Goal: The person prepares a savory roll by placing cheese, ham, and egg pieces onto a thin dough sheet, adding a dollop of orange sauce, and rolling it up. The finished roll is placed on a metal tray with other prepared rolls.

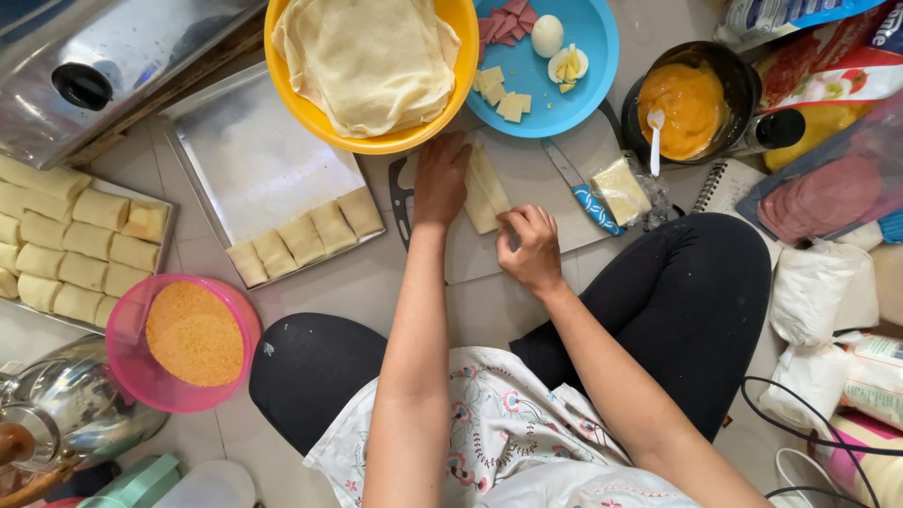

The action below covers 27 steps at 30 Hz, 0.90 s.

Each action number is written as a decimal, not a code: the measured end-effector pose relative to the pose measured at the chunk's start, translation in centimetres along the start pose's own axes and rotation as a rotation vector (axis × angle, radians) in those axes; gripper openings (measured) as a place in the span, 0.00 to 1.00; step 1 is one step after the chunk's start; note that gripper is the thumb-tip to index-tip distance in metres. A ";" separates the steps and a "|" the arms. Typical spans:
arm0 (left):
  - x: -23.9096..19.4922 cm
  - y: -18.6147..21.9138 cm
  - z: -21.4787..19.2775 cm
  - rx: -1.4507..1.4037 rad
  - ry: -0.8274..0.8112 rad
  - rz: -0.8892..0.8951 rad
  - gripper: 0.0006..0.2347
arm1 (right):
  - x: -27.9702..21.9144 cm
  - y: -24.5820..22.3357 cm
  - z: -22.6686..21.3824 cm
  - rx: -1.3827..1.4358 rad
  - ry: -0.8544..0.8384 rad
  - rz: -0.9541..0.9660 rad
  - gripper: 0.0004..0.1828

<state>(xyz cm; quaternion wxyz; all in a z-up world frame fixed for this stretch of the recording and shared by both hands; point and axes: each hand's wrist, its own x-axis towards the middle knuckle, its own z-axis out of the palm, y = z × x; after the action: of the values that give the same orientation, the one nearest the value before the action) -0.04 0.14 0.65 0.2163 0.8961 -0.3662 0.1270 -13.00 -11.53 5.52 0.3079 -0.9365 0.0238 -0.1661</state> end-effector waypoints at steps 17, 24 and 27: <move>-0.5 1.8 -0.4 0.050 0.034 -0.220 0.15 | 0.2 0.1 0.3 0.058 0.046 -0.044 0.08; -1.0 2.3 -0.9 0.063 0.073 -0.380 0.19 | 0.5 0.8 -0.2 0.096 0.059 -0.017 0.11; -2.4 2.9 -1.7 -0.019 0.283 -0.458 0.13 | 0.5 2.4 -0.1 0.149 0.112 0.037 0.15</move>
<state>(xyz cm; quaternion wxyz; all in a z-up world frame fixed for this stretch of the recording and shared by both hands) -3.88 0.62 2.07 0.2970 0.9268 -0.1210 0.1955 -12.43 -13.59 4.32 0.3779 -0.8996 0.0460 -0.2137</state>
